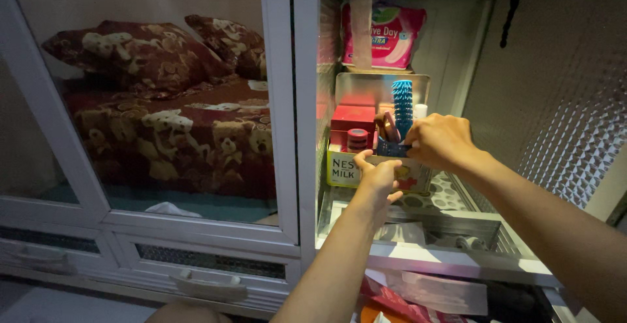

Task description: The person wipes and arranges personal care items inside a white cabinet with glass doors. They handle a small bottle, a pink pen, a blue hairbrush, and an orange comb, placing them into a blue basket and a metal tin on the shelf. The person also moves a plastic container and a box of tissues within the cabinet.

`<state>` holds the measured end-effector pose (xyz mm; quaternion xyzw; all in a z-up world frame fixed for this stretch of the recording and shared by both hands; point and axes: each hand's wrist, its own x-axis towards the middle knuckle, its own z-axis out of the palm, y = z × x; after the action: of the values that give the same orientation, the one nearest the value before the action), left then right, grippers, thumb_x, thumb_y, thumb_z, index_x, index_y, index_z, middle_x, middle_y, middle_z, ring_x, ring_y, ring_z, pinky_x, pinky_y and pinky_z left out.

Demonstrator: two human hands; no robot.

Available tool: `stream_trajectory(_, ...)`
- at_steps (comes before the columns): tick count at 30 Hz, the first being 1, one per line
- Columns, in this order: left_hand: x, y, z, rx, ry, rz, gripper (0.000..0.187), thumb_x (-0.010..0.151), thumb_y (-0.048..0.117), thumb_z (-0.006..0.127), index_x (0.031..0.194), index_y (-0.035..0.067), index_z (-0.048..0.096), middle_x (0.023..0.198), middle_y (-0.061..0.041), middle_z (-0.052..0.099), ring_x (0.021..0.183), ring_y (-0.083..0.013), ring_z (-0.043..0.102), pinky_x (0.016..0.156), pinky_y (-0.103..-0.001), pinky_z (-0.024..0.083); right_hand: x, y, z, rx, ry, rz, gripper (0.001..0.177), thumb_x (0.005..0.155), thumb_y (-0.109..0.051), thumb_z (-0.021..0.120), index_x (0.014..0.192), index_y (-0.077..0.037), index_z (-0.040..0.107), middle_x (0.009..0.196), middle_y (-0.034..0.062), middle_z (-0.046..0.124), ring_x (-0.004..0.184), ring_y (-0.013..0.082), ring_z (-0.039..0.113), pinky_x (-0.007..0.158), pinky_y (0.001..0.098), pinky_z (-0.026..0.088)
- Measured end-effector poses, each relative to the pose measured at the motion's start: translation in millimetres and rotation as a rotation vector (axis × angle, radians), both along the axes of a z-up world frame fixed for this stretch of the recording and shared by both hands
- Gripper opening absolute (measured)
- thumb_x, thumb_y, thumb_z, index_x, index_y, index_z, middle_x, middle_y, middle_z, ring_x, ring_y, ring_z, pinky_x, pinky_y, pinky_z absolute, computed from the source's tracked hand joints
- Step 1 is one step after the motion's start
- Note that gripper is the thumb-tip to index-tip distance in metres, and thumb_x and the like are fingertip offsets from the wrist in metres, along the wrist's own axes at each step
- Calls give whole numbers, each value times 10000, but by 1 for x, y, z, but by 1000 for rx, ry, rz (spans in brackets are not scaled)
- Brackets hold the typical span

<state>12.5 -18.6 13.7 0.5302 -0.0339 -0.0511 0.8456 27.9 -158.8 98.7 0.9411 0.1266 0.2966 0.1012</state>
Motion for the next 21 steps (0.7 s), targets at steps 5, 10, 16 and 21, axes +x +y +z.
stream_trajectory(5,-3,1,2,-40,14,17,751,852,162,640,1418,341,180,1341,-131,462,1091,-269,543,1024,-590,465,-4,3,4,-103,28,-32,233,752,-281,732,953,-345,833,908,46,774,835,272,748,682,427,587)
stream_trajectory(10,-1,1,-1,-72,12,0,747,853,171,643,1396,326,154,1350,-157,490,1155,-298,572,1029,-584,448,-3,0,5,-48,48,-9,254,741,-247,739,952,-349,836,948,40,781,862,273,742,694,433,579)
stream_trajectory(16,12,10,-12,-99,39,15,725,849,182,646,1381,282,164,1394,-186,491,1239,-374,579,1025,-555,451,12,-43,16,547,109,95,236,803,-160,747,1007,-242,834,991,52,813,819,224,746,715,390,605)
stream_trajectory(21,27,26,-24,-171,145,152,752,835,144,647,1400,270,166,1463,-227,391,1330,-474,519,1069,-574,482,19,-103,-23,989,136,28,260,830,-163,774,1064,-60,823,966,151,807,870,268,754,777,375,578)
